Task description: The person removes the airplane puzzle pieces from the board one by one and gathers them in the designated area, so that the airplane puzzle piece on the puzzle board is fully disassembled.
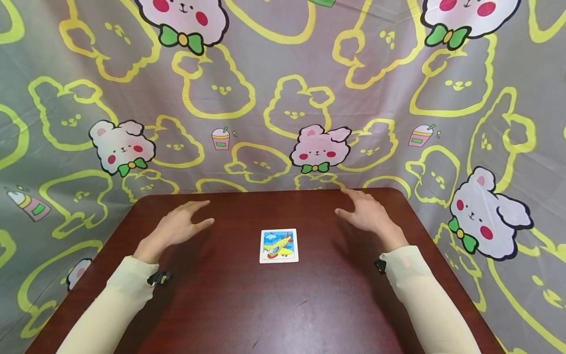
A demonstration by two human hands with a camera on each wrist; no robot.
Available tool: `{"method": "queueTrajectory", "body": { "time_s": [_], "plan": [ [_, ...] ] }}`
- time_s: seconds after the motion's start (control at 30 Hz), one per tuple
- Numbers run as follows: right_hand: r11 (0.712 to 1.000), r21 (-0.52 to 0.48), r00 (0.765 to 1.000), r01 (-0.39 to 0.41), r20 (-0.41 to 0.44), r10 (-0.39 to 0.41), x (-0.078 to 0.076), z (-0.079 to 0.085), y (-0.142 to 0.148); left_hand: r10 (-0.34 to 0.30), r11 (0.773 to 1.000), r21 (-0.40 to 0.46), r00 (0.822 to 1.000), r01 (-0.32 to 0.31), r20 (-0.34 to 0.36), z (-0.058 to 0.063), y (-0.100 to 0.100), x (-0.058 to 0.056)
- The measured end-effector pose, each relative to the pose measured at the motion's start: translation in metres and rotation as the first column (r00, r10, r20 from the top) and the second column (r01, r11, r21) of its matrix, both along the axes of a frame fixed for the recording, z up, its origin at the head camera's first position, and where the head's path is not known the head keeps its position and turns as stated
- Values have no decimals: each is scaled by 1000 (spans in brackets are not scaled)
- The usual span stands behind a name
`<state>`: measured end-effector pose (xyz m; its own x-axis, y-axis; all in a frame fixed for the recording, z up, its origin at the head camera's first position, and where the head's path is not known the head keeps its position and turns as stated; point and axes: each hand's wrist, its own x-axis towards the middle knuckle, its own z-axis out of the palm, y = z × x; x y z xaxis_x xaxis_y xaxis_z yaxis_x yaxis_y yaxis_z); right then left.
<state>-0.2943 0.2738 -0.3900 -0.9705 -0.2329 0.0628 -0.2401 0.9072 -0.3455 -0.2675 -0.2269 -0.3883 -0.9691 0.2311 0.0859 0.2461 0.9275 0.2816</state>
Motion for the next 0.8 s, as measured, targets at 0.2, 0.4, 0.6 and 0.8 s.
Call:
{"method": "queueTrajectory", "body": {
  "time_s": [0.2, 0.4, 0.6, 0.8],
  "plan": [
    [1000, -23, 1000, -21, -24, 20, -1, -2, 0, -17, 1000, 26, 1000, 18, -13, -2, 3, 1],
    [999, -39, 999, -26, -34, 25, -3, -4, -1, -33, 998, 46, 999, 34, -9, -3, 5, 2],
    [997, -71, 998, -38, -58, 34, -4, -6, -3, -46, 997, 65, 999, 48, -22, -3, 9, 4],
    [992, -112, 997, -58, -62, 51, -2, -6, -4, -56, 995, 84, 997, 61, -52, -4, 13, 6]
  ]
}}
